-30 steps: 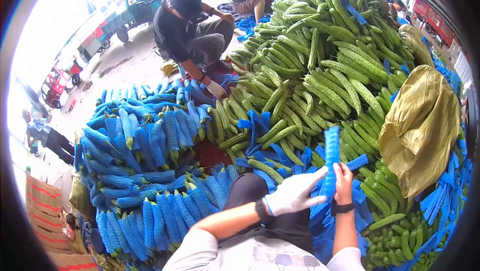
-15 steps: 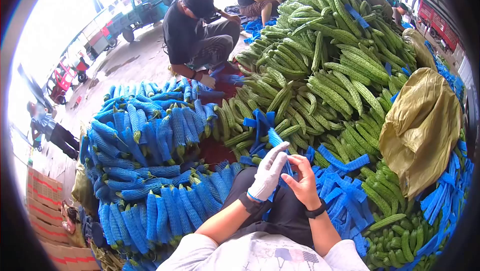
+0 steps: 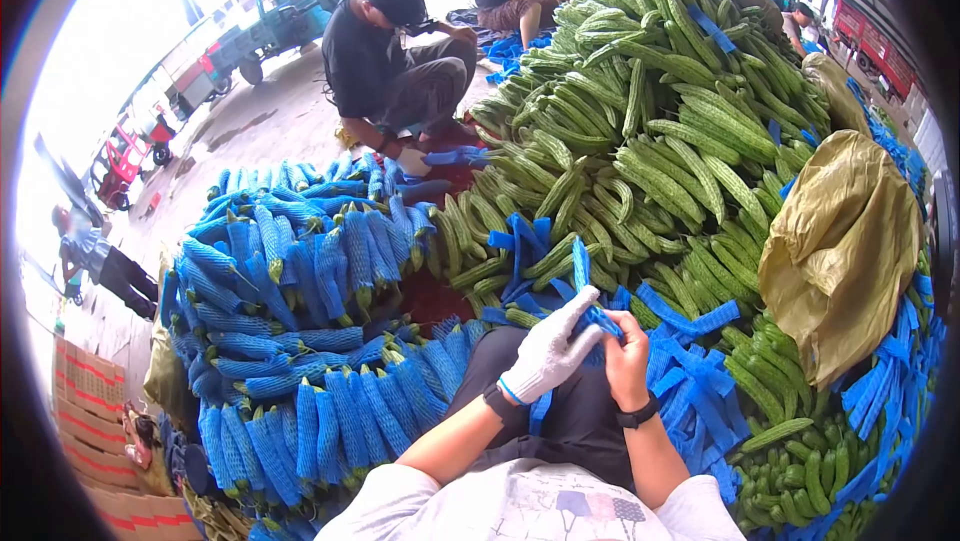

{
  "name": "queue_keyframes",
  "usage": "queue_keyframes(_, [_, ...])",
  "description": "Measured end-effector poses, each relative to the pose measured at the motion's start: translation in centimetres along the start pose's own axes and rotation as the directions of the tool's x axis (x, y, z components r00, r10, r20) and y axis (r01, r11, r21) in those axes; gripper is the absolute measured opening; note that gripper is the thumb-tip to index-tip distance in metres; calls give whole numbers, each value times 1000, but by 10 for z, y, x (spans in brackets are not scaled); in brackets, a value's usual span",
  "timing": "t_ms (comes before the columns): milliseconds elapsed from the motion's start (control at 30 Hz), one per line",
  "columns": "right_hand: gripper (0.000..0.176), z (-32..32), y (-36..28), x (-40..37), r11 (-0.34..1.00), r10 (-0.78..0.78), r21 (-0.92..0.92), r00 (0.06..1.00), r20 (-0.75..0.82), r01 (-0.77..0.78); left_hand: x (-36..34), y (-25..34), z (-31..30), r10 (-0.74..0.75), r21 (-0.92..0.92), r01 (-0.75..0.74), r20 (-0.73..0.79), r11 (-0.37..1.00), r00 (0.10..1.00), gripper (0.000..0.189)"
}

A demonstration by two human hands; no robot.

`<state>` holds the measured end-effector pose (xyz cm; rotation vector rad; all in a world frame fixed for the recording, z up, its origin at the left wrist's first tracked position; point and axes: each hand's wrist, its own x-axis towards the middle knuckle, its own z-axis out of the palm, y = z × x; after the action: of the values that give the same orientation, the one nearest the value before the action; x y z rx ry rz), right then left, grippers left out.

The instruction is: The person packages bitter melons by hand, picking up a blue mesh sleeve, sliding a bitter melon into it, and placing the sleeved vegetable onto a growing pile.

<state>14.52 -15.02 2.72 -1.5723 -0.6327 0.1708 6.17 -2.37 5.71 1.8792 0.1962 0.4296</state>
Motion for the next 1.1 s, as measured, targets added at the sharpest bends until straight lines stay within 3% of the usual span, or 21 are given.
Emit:
queue_keyframes(33, [18,2,1,1,978,125,170,992,-26,-118,-1,-7,1,77,-12,-78,-27,997,997,51])
queue_keyframes(67, [19,4,9,5,918,165,379,981,-104,-114,-1,-10,0,26,-167,-29,-20,986,999,50])
queue_keyframes(133, [18,-9,16,14,543,408,790,912,48,-285,-2,-14,-2,-72,-457,73,19,886,997,48])
queue_keyframes(167, [16,-14,18,20,475,485,809,870,87,-346,-1,-14,-5,-152,-618,164,74,769,986,45])
queue_keyframes(200, [15,-16,17,22,497,485,780,867,113,-379,1,-19,-6,-266,-796,328,216,508,939,45])
queue_keyframes(267, [10,-13,18,22,701,343,632,933,108,-331,4,-25,-13,-377,-800,408,248,440,893,46])
queue_keyframes(333, [6,-15,-1,22,927,271,209,940,206,-313,2,-19,-12,-272,-301,242,-60,922,960,50])
queue_keyframes(367, [6,-9,-7,21,976,200,59,972,125,-209,-2,-5,-13,31,173,2,-187,985,982,59])
queue_keyframes(400, [6,-7,-6,20,984,175,17,976,128,-179,1,15,-15,379,510,-211,-252,834,890,57])
queue_keyframes(433, [6,-6,-3,20,989,148,-25,980,132,-146,0,9,-19,588,489,-482,-82,727,804,52])
queue_keyframes(467, [6,-4,-2,21,992,117,-64,984,137,-109,-1,3,-24,763,419,-715,77,560,642,46])
queue_keyframes(533, [9,-3,-8,21,986,152,45,972,180,-163,-4,30,-23,790,223,-825,244,519,563,28])
queue_keyframes(600, [8,-3,-16,21,963,227,94,948,223,-253,-6,24,-22,534,304,-710,490,636,689,19])
queue_keyframes(667, [7,-1,-13,23,984,170,26,968,185,-177,2,4,-22,637,275,-745,392,608,664,15])
queue_keyframes(800, [7,13,-39,18,965,23,-262,992,124,10,4,-24,-13,371,429,-544,425,721,826,7])
queue_keyframes(867, [12,38,-43,9,896,-193,-355,955,227,266,-3,-38,-10,5,454,-142,290,880,957,7])
queue_keyframes(900, [14,50,-44,2,888,-226,-344,941,252,305,-15,-63,10,-49,-260,45,-8,965,999,5])
queue_keyframes(967, [24,60,-36,-5,868,-263,-338,914,308,364,-18,-106,6,19,-372,-15,8,928,1000,3])
queue_keyframes(1000, [27,59,-31,-3,864,-256,-350,914,313,362,-13,-74,-10,126,157,-126,11,980,992,5])
queue_keyframes(1067, [34,53,-24,-3,859,-209,-397,929,305,324,-1,-90,-9,10,-216,-7,10,976,1000,7])
queue_keyframes(1100, [42,48,-25,-1,845,-233,-404,921,312,351,1,-100,-4,-23,-267,4,-68,964,997,7])
